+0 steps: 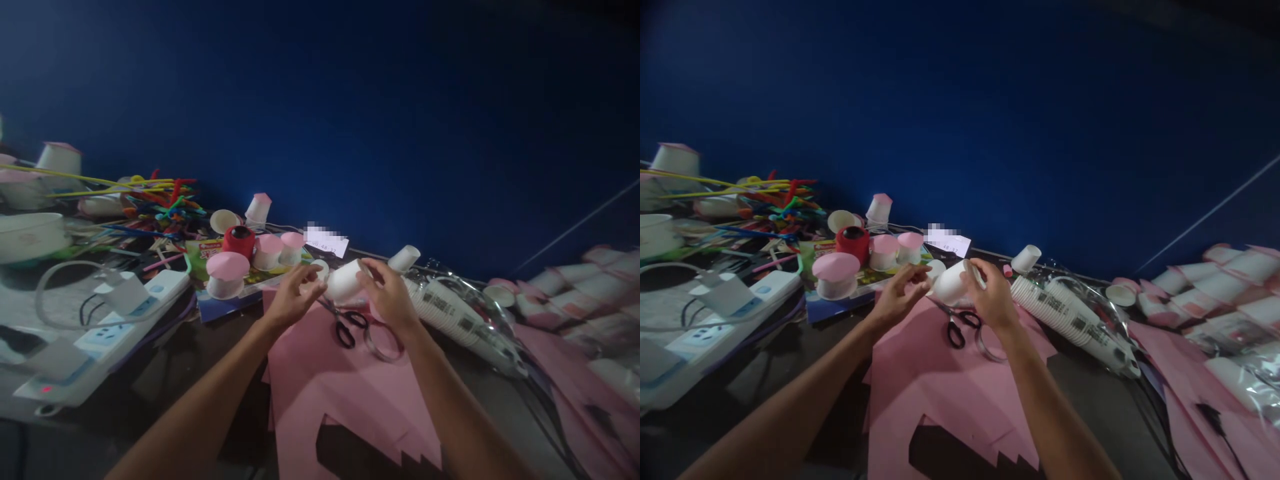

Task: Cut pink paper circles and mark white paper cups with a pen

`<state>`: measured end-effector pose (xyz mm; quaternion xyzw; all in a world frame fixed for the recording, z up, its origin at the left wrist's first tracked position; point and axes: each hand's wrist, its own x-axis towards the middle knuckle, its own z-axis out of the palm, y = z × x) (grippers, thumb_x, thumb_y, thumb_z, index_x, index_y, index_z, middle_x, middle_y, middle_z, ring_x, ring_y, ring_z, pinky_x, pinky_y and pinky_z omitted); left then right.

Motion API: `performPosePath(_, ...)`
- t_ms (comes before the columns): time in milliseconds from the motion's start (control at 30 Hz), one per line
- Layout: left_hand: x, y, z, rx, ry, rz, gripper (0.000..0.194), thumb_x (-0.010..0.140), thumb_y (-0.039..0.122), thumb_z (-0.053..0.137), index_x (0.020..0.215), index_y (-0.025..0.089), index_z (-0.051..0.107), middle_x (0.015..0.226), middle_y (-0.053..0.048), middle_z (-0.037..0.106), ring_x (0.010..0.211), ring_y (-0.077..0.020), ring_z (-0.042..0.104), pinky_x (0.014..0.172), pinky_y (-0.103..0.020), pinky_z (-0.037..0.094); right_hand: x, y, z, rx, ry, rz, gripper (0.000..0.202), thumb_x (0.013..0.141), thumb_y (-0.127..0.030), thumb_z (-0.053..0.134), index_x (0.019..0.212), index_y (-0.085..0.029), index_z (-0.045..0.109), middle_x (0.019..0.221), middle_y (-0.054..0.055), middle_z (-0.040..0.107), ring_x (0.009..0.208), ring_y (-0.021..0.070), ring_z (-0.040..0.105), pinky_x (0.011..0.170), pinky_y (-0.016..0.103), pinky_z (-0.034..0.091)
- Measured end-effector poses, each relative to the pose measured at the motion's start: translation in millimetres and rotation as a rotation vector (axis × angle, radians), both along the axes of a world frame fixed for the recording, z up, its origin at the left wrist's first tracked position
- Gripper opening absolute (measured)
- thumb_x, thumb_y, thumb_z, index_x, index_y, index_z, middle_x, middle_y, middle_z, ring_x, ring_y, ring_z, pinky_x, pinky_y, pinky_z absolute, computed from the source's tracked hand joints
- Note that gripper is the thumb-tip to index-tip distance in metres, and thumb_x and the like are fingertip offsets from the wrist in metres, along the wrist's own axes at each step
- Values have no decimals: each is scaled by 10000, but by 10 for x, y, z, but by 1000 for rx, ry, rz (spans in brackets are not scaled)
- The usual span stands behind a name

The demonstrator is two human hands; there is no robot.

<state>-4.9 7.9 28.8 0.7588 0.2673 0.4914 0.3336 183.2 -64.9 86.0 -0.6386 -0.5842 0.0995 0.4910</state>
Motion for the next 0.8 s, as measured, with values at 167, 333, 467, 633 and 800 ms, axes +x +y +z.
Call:
performPosePath(167, 0, -54, 35, 31, 93, -177, 759, 717, 446, 716, 1370, 213, 405, 1318, -139, 516, 1171, -286, 490, 992, -439, 398, -200, 68, -23, -39, 33, 54, 519, 781, -535, 600, 1136, -156, 611, 1148, 136, 664, 1045, 267, 618, 918, 402, 465)
performPosePath(333, 8, -18, 79, -177, -141, -143, 642, 739, 381, 683, 1304, 182, 454, 1241, -119, 567, 1103, -265, 539, 925, -382, 447, -136, 284, 46, -67, 152, 87, 611, 832, -643, 431, 1160, -148, 579, 1127, 134, 666, 1016, 241, 634, 881, 360, 477)
performPosePath(467, -33, 39, 148, -386, -451, -29, 516, 756, 390, 634, 1205, 173, 499, 1100, -82, 612, 999, -234, 584, 844, -348, 481, -74, 635, 50, -357, -94, -140, 660, 833, -661, 347, 1059, -101, 614, 993, 176, 694, 998, 293, 633, 864, 393, 456)
performPosePath(633, -58, 44, 166, -388, -471, 49, 389, 768, 376, 609, 1090, 171, 539, 999, -59, 616, 916, -197, 583, 792, -309, 479, -300, 1013, -157, -605, -150, -66, 550, 702, -601, 592, 869, -83, 674, 774, 183, 713, 821, 318, 673, 701, 361, 482)
performPosePath(800, -39, 21, 157, -379, -500, 11, 415, 753, 373, 630, 1106, 182, 522, 1030, -54, 599, 945, -203, 573, 814, -322, 471, -395, 1176, -238, -529, -105, 18, 273, 683, -386, 632, 705, -117, 672, 556, 86, 655, 608, 255, 651, 579, 328, 482)
